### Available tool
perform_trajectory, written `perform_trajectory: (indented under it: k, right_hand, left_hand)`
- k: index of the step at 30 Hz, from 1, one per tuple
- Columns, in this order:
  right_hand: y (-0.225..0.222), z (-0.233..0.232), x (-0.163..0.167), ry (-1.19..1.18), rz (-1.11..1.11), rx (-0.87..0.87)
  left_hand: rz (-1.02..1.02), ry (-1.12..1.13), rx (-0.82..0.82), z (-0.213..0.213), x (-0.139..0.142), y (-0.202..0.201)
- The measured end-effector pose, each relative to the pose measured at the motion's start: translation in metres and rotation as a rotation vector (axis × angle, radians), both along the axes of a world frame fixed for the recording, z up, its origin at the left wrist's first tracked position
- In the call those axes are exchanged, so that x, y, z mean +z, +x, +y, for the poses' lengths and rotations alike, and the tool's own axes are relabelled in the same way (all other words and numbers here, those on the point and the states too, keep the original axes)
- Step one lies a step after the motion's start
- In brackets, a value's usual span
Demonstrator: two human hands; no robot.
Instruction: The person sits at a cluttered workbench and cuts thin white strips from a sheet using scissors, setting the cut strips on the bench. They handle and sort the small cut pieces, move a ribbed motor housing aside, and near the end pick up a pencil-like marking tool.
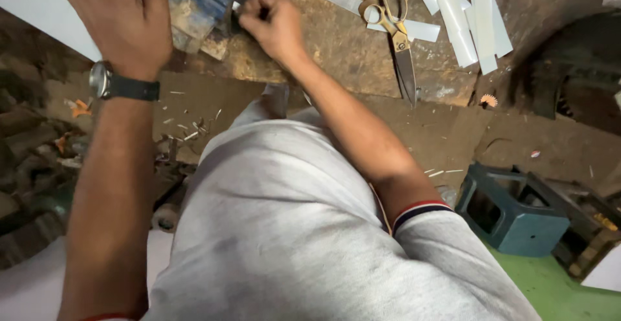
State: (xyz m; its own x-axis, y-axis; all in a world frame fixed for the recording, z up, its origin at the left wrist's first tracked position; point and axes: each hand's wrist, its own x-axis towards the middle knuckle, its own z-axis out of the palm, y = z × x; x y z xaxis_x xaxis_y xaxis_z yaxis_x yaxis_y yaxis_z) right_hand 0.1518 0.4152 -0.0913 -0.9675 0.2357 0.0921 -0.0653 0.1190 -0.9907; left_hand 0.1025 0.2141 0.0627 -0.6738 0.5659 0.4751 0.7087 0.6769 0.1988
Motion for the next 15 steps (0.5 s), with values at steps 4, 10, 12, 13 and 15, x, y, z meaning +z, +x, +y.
perform_trajectory:
  k: [4,10,12,13,15]
  right_hand:
    - [-0.005,0.001,0.0,0.012,0.051,0.048]
    - [-0.004,0.001,-0.002,0.068,-0.022,-0.068]
    - [-0.008,-0.001,-0.003,0.233,0.102,-0.104]
    - [-0.012,-0.003,-0.003,0.314,0.158,-0.12]
    - [-0.014,-0.001,-0.005,0.225,0.038,-0.031]
  left_hand:
    - [0.08,-0.169,-0.071,-0.041,-0.013,-0.02]
    - [-0.944,0.367,0.207,-0.113,-0.044,-0.075]
    - [-1.163,0.635,0.122,-0.117,-0.053,-0.086]
    - [-1.198,0.685,0.071,-0.114,-0.06,-0.089]
    - [-1.235,0.74,-0.01,-0.105,-0.07,-0.09]
